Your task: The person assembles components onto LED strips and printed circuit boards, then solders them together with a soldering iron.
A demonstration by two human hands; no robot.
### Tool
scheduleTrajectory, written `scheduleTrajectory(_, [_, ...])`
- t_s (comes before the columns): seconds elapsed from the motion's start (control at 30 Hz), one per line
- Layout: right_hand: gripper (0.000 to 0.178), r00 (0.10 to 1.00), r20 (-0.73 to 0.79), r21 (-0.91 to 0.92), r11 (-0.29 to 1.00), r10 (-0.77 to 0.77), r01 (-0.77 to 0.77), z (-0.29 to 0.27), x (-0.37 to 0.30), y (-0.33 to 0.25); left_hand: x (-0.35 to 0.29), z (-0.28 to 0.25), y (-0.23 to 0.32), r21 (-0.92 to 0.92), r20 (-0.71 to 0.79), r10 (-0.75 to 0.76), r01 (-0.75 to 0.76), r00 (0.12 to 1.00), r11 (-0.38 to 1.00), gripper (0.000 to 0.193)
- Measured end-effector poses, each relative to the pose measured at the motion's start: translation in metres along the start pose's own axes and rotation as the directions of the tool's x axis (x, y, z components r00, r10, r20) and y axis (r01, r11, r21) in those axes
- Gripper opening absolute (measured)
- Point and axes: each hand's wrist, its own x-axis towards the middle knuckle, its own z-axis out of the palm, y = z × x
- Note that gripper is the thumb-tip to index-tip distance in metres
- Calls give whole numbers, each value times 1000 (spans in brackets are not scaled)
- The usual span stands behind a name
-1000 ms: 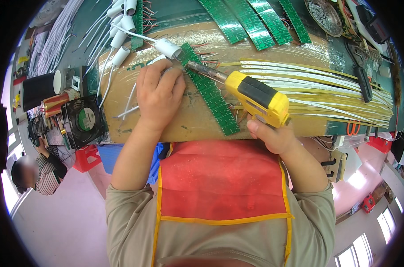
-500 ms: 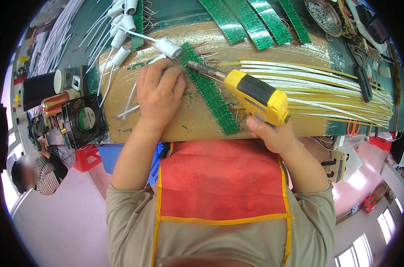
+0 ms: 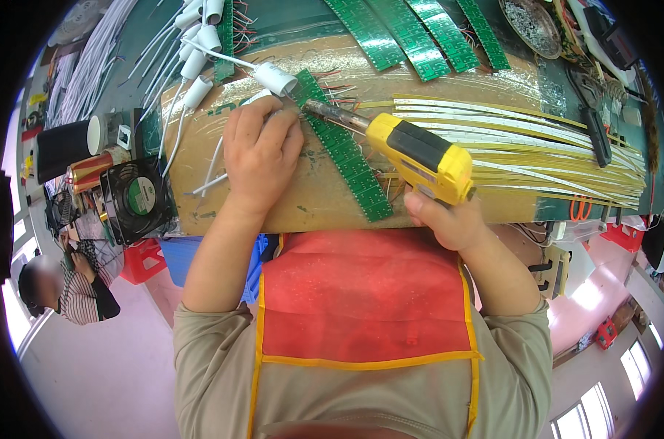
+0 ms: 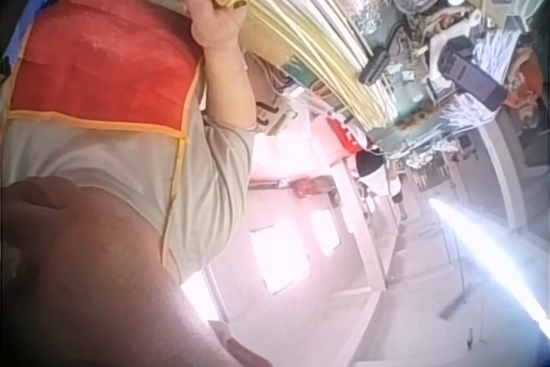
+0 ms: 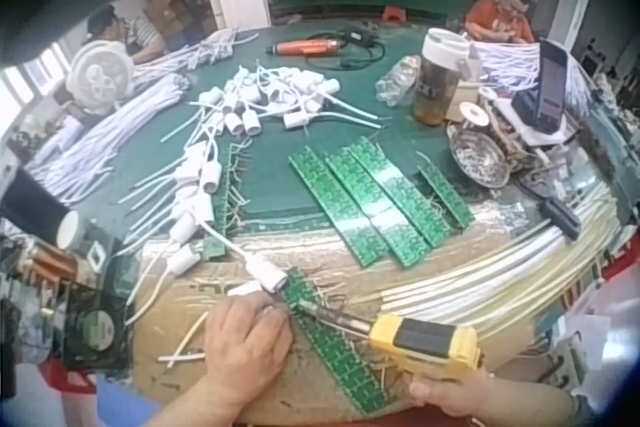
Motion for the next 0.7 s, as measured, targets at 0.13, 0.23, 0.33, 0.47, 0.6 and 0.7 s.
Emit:
scheduleTrajectory(0.13, [40,1000,-12,-17,1000,-2,1,2,1,0,-2,1,-2,6,4,0,0,1000,1000,19])
scheduleTrajectory(0.23, [40,999,-22,-17,1000,-24,24,3,1,1,-4,5,-5,24,-26,36,-35,999,999,18])
scheduleTrajectory(0.33, [46,1000,-26,-9,1000,-15,15,1,0,3,-4,4,-5,24,-23,39,-39,999,999,18])
scheduleTrajectory(0.47, [60,1000,5,-2,1000,-22,22,-1,0,4,-4,4,-5,29,-22,34,-33,999,999,18])
scheduleTrajectory(0.6, [62,1000,-4,-6,1000,-13,13,-3,-1,5,0,0,0,3,4,3,-3,1000,1000,18])
scheduleTrajectory(0.7, [62,1000,-10,0,1000,-9,9,-3,-1,6,0,0,0,4,7,1,-1,1000,1000,18])
